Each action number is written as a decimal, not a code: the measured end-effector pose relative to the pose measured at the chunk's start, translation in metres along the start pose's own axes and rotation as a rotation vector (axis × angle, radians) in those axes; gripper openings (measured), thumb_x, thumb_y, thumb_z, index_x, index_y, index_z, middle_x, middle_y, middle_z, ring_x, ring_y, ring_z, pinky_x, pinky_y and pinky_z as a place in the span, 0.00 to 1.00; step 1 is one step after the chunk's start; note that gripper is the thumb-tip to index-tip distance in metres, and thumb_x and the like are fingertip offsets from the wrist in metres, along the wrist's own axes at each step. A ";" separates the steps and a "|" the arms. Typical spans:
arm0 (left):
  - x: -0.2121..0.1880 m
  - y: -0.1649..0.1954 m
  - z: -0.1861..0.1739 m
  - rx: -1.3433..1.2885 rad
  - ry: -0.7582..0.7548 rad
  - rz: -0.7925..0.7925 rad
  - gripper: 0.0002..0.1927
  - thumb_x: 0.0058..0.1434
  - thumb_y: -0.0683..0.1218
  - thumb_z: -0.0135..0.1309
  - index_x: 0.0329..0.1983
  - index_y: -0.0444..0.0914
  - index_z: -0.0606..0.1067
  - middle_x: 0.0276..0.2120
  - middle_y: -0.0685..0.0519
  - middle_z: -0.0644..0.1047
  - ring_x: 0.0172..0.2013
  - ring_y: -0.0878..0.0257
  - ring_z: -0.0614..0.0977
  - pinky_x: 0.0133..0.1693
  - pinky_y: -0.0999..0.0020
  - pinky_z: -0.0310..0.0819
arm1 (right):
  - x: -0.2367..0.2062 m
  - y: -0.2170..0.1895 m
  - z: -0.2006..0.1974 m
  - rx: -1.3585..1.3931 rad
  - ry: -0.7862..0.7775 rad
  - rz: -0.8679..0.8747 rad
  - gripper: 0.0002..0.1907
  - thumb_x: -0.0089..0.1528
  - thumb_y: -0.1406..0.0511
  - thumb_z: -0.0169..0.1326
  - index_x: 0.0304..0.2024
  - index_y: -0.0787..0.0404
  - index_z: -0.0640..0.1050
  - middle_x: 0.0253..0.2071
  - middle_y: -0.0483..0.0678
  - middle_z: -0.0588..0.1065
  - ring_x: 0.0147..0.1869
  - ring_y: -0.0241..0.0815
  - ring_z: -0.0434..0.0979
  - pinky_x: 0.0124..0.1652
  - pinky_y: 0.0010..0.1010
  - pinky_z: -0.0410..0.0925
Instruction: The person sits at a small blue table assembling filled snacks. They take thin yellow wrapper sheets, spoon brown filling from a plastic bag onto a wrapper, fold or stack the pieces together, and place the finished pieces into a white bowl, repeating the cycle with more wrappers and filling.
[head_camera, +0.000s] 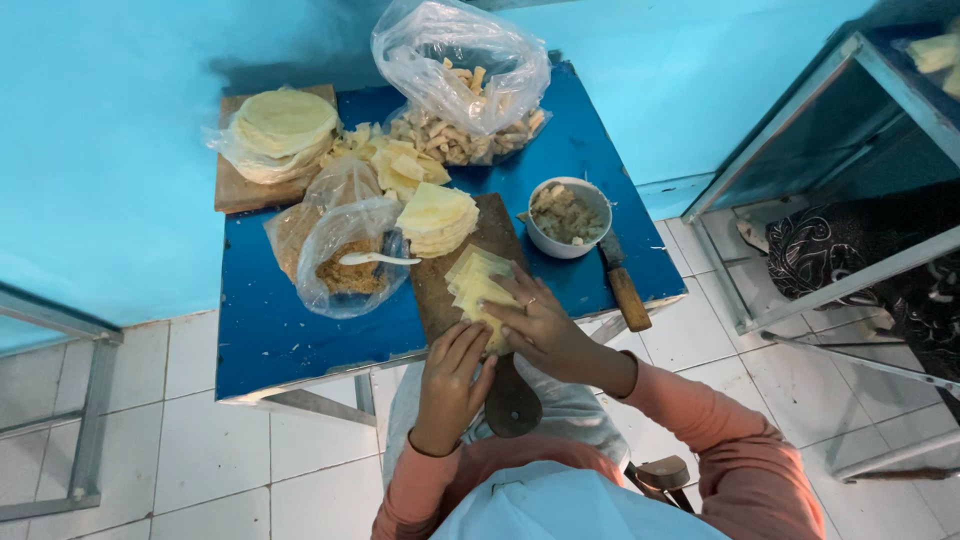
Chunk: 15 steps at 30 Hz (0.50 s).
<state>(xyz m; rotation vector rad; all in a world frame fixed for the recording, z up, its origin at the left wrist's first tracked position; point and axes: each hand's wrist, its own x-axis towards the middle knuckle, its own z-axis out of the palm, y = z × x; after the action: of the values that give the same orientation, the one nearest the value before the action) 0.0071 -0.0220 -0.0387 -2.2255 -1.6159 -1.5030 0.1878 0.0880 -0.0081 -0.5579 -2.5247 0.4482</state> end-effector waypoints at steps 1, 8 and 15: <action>0.000 0.000 0.001 0.001 0.001 -0.001 0.17 0.62 0.41 0.58 0.54 0.31 0.77 0.55 0.43 0.77 0.58 0.45 0.76 0.57 0.51 0.70 | 0.000 -0.003 0.000 -0.094 -0.016 0.007 0.22 0.66 0.66 0.52 0.63 0.59 0.76 0.74 0.61 0.59 0.81 0.69 0.47 0.67 0.66 0.49; 0.000 0.000 0.001 0.005 -0.007 -0.029 0.18 0.62 0.42 0.58 0.54 0.32 0.77 0.57 0.43 0.77 0.58 0.45 0.75 0.58 0.51 0.69 | 0.006 -0.014 -0.010 -0.604 0.021 -0.147 0.19 0.62 0.58 0.57 0.51 0.62 0.81 0.71 0.55 0.66 0.81 0.58 0.51 0.68 0.72 0.44; 0.000 -0.002 0.002 0.015 -0.019 -0.032 0.17 0.62 0.43 0.59 0.53 0.32 0.77 0.56 0.44 0.77 0.58 0.45 0.76 0.57 0.51 0.69 | 0.009 -0.003 -0.024 -0.557 -0.016 -0.133 0.21 0.64 0.55 0.58 0.56 0.56 0.79 0.74 0.54 0.62 0.82 0.59 0.48 0.68 0.74 0.38</action>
<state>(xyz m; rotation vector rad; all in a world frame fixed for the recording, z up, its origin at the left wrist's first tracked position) 0.0072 -0.0202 -0.0403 -2.2229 -1.6707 -1.4770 0.1927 0.0943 0.0162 -0.5756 -2.6752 -0.3148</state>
